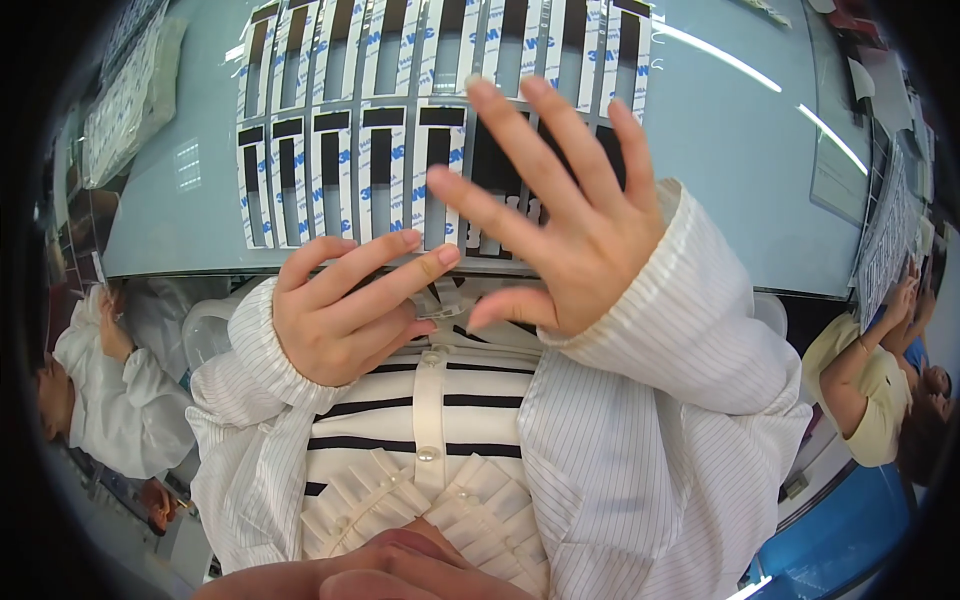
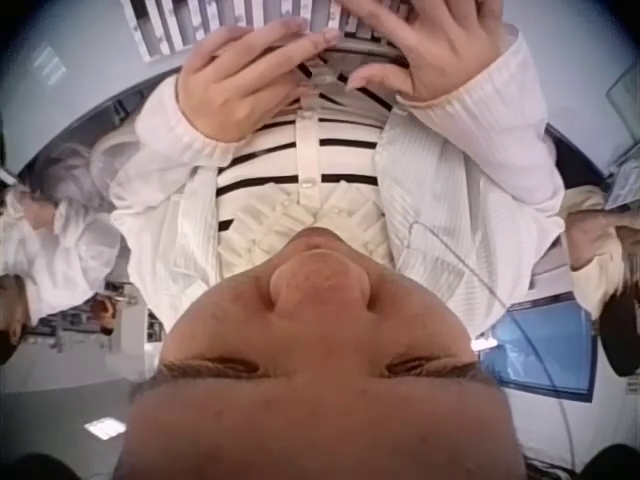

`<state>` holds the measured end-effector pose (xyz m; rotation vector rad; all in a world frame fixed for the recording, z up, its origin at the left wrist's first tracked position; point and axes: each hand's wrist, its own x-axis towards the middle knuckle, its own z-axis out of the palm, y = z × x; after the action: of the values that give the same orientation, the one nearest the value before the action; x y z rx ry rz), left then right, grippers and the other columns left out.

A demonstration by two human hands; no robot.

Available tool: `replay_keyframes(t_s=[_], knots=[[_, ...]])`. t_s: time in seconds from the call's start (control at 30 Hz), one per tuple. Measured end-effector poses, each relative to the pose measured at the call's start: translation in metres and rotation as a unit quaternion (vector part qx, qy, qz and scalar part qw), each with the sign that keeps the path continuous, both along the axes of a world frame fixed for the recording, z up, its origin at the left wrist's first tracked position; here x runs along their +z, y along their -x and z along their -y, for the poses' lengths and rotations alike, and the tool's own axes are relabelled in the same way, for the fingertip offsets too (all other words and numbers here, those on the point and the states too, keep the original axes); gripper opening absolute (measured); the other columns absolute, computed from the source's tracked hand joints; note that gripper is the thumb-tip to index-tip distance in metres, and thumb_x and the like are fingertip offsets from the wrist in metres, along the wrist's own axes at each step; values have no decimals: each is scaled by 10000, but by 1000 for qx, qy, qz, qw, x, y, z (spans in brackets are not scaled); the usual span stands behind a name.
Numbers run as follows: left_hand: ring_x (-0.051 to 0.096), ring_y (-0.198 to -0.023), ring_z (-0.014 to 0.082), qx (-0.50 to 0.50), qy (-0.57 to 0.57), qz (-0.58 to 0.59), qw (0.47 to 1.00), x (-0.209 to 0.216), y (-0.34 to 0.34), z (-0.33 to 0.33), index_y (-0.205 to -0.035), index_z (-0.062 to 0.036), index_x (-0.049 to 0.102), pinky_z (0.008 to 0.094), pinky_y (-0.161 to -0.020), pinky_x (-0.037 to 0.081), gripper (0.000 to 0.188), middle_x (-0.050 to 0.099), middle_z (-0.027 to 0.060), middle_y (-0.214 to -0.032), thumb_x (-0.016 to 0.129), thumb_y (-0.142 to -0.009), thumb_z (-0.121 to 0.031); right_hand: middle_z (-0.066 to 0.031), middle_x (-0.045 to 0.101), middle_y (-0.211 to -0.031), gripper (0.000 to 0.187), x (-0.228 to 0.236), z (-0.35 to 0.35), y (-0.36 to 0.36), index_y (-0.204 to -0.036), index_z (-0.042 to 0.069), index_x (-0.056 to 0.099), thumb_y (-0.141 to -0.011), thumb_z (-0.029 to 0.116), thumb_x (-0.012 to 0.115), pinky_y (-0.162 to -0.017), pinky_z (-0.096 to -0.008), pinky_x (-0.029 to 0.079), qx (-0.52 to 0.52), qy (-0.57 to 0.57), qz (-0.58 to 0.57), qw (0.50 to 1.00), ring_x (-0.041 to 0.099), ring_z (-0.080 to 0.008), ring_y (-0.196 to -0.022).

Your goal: Peeling and applying adhesive strips onto electronic components on a tray.

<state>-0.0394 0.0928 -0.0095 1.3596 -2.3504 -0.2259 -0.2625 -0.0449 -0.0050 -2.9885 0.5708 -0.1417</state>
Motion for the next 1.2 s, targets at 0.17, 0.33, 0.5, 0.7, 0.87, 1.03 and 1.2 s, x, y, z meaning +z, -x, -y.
replay_keyframes(t_s=[0.17, 0.33, 0.5, 0.7, 0.87, 1.03, 1.2], knots=[[633, -1154, 228, -13, -43, -74, 996, 5, -6, 2, -713, -117, 623, 364, -870, 422, 244, 665, 73, -1303, 808, -712, -275, -244, 519, -1415, 629, 21, 1, -1, -1296, 3, 623, -880, 468, 702, -921, -406, 502, 91, -261, 105, 955, 582, -304, -1190], [664, -1006, 225, -3, -94, -133, 987, 31, -7, 14, -716, -90, 647, 327, -823, 445, 231, 677, 106, -1230, 816, -696, -245, -203, 617, -1244, 462, 33, -13, 11, -1269, -35, 627, -831, 2, 769, -603, -191, 525, 19, -522, 137, 842, 673, -121, -760], [634, -829, 238, -7, -138, -194, 971, 32, -6, 16, -756, -95, 663, 344, -774, 422, 258, 719, 72, -1008, 868, -681, -233, -129, 662, -1044, 218, 20, -12, 17, -1063, -50, 691, -857, -1, 741, -572, -216, 521, -10, -593, 109, 798, 653, -97, -671], [597, -637, 116, 117, -366, -388, 837, 29, 0, 7, -823, -53, 729, 252, -566, 427, 210, 692, 25, -750, 889, -725, -149, -125, 635, -968, 81, 20, -7, 18, -978, -48, 700, -909, -12, 682, -563, -206, 505, -139, -811, 149, 548, 638, -106, -632], [621, -671, 113, 49, -340, -423, 839, 26, 2, 4, -884, -35, 743, 246, -570, 462, 172, 700, 58, -809, 856, -761, -75, -116, 626, -966, 85, 21, -7, 16, -993, -55, 695, -931, -9, 657, -603, -216, 508, -134, -873, 115, 456, 627, -115, -658], [661, -739, 147, 31, -300, -467, 831, 30, 7, 13, -895, -22, 732, 249, -632, 501, 160, 708, 90, -881, 832, -771, -33, -91, 636, -1032, 115, 2, -28, 3, -1021, -48, 692, -933, 25, 678, -859, -261, 485, -86, -886, 109, 442, 607, -121, -964], [690, -795, 159, -9, -331, -512, 793, 29, 1, 18, -895, -10, 719, 253, -681, 523, 159, 725, 101, -932, 826, -780, -32, -87, 622, -1055, 183, 9, -21, 4, -1097, -40, 687, -924, 19, 673, -835, -254, 485, -45, -774, 125, 619, 603, -119, -942]])
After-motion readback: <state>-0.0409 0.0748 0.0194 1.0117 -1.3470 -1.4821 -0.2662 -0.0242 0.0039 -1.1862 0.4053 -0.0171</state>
